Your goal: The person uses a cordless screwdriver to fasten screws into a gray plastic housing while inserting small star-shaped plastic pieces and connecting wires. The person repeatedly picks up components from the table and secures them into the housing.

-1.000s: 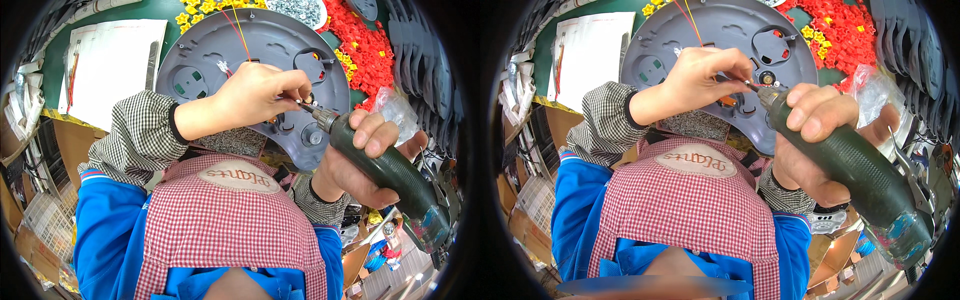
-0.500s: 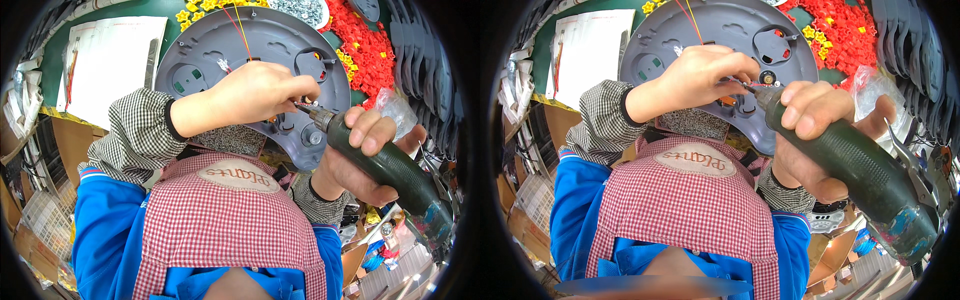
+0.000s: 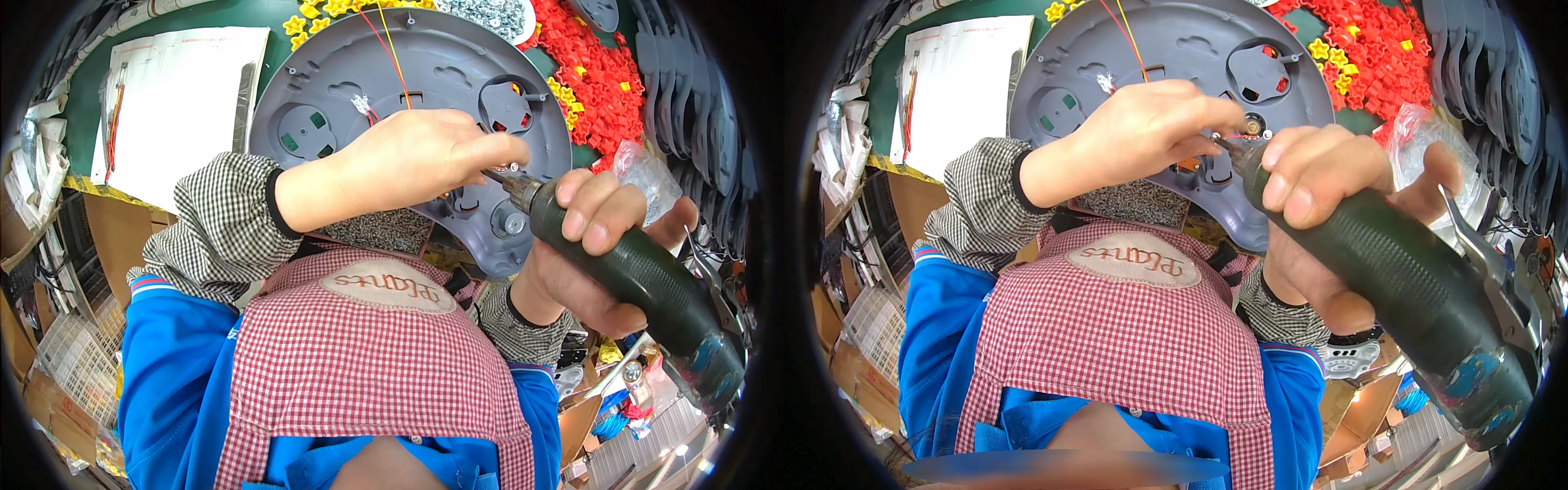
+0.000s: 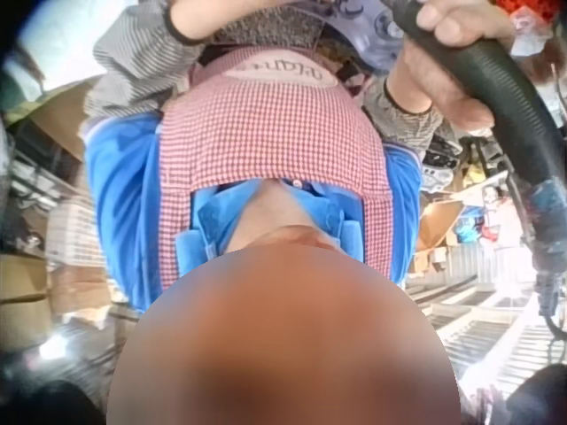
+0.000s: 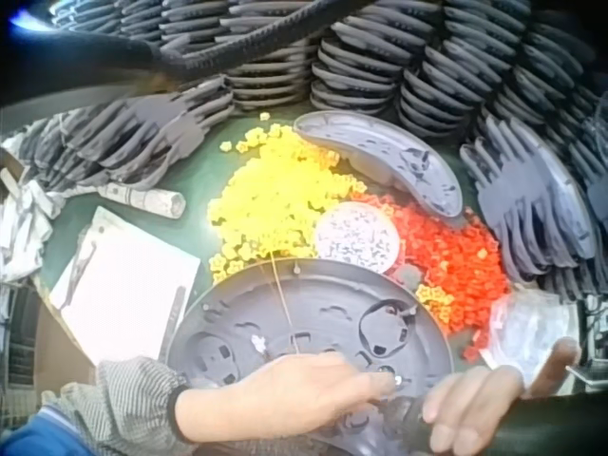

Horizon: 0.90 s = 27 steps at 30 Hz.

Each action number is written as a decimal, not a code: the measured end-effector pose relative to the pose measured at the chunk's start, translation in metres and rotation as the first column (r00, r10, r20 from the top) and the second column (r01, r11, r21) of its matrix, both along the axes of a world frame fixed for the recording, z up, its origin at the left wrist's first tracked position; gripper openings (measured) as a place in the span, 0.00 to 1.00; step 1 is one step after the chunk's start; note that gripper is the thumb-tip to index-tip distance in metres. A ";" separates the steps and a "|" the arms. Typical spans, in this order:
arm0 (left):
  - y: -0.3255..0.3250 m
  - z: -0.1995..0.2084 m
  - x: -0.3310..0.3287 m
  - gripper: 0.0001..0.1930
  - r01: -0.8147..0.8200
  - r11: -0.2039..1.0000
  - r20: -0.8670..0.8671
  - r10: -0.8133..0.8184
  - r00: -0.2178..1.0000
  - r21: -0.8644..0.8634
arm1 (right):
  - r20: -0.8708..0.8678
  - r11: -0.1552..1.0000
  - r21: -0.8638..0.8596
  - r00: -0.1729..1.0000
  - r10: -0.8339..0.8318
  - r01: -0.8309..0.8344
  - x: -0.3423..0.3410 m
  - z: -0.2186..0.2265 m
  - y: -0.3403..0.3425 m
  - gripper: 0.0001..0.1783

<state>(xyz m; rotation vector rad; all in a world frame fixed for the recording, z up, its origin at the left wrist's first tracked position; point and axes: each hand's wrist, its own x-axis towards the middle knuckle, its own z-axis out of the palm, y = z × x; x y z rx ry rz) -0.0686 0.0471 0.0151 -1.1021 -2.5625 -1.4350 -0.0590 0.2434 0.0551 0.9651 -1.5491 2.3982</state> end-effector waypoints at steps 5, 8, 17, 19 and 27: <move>-0.017 0.000 -0.003 0.15 -0.168 0.928 -0.151 0.123 0.981 -0.333 | -0.013 0.986 0.092 0.990 -0.139 0.140 -0.008 -0.011 0.003 0.50; -0.019 -0.009 0.000 0.10 -0.188 0.930 -0.147 0.148 0.978 -0.317 | 0.006 0.984 0.100 0.989 -0.149 0.148 -0.013 -0.018 0.002 0.50; -0.019 -0.010 0.001 0.09 -0.168 0.930 -0.112 0.138 0.984 -0.328 | 0.003 0.966 0.191 0.984 -0.179 0.175 -0.015 -0.032 -0.002 0.50; -0.021 -0.010 0.000 0.08 -0.198 0.941 -0.154 0.160 0.975 -0.276 | 0.061 0.961 0.162 0.970 -0.237 0.225 -0.018 -0.026 -0.002 0.52; -0.080 0.002 -0.001 0.14 -0.109 0.898 -0.220 0.014 0.975 -0.426 | 0.024 0.672 0.132 0.675 -0.737 0.729 0.023 -0.001 0.108 0.40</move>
